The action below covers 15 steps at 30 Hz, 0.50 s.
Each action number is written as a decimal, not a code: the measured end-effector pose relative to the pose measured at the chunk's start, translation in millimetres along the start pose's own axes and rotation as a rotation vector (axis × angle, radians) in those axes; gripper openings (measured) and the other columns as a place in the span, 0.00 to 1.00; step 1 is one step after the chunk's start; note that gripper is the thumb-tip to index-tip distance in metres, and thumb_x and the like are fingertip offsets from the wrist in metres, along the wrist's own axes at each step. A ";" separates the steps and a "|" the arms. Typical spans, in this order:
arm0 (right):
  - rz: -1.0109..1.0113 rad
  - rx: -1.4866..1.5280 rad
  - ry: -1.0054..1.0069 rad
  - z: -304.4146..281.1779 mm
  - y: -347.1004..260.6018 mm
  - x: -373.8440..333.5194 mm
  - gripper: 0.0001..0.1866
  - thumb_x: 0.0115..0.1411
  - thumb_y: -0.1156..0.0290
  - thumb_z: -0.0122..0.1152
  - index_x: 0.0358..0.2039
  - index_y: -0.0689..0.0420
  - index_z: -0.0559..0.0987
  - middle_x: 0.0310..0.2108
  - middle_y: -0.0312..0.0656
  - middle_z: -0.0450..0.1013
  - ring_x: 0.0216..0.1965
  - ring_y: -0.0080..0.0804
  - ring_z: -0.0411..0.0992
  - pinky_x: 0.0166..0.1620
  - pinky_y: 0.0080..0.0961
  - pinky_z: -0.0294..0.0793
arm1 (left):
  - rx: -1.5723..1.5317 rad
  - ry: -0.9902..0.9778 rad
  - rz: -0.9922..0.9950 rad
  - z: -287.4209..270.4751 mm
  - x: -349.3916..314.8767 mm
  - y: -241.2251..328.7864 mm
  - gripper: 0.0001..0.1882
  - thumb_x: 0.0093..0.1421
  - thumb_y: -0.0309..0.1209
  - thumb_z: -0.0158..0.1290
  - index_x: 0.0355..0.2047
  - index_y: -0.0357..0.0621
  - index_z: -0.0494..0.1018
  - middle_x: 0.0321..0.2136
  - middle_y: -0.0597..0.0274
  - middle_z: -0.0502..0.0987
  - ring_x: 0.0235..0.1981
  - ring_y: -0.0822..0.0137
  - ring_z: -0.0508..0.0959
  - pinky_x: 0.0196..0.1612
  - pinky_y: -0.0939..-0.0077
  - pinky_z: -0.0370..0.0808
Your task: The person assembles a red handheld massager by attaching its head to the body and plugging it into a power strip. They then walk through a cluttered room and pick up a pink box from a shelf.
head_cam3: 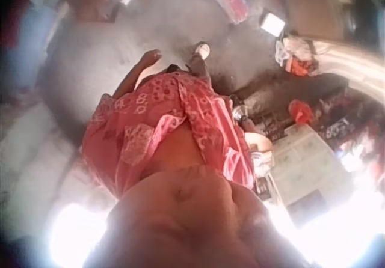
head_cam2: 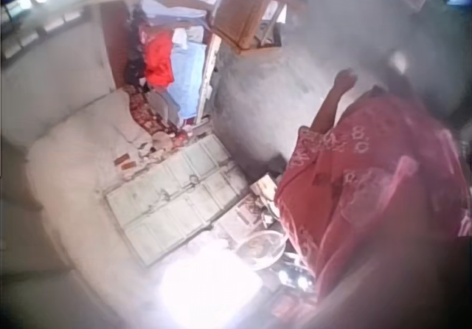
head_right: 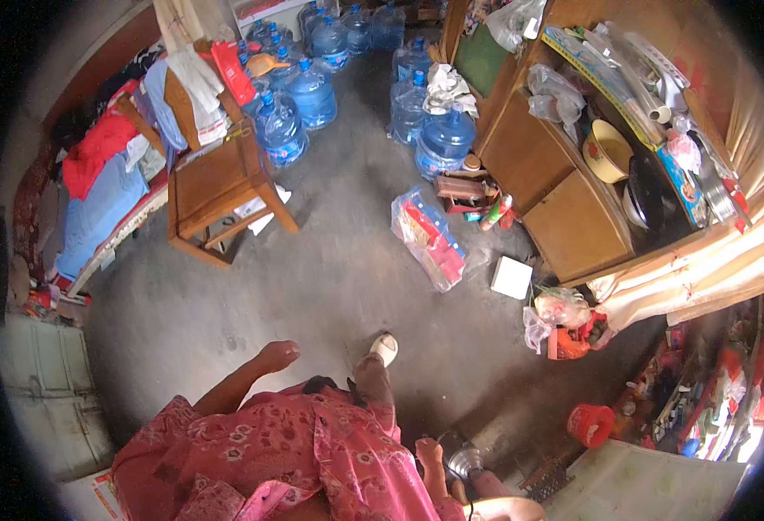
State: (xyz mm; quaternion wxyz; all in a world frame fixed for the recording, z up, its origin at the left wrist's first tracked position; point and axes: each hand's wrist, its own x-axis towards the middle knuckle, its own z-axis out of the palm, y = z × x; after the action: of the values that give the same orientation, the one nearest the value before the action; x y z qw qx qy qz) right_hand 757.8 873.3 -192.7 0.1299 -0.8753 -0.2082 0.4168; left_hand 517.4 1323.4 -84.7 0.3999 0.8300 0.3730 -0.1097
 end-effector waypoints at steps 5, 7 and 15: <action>-0.116 -0.191 0.121 -87.8 -50.9 93.2 0.13 0.50 0.63 0.47 0.20 0.58 0.76 0.25 0.53 0.73 0.29 0.52 0.73 0.31 0.44 0.72 | -0.740 0.107 -0.314 -50.4 29.7 3.1 0.20 0.57 0.40 0.48 0.38 0.33 0.72 0.30 0.54 0.77 0.32 0.67 0.77 0.34 0.75 0.73; -0.217 -0.350 0.043 -136.0 -137.1 122.0 0.12 0.51 0.64 0.48 0.23 0.57 0.77 0.26 0.53 0.73 0.29 0.53 0.72 0.33 0.43 0.72 | -0.721 0.192 -0.447 -50.6 9.8 -35.1 0.20 0.56 0.41 0.47 0.40 0.38 0.72 0.31 0.57 0.76 0.30 0.69 0.76 0.29 0.75 0.72; -0.339 -0.209 0.257 -233.2 -340.5 301.7 0.12 0.53 0.63 0.50 0.29 0.57 0.77 0.27 0.52 0.74 0.32 0.50 0.73 0.37 0.40 0.71 | -0.189 -0.181 -0.476 -7.6 -0.9 -161.1 0.09 0.48 0.36 0.48 0.25 0.48 0.74 0.24 0.59 0.76 0.29 0.59 0.77 0.30 0.65 0.73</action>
State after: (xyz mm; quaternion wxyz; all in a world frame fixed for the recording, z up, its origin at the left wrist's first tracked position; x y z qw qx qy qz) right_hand 1024.0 1302.9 -115.7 0.1319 -0.8824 -0.3759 0.2502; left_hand 402.0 1393.3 -173.1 0.4702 0.6648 0.5289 -0.2392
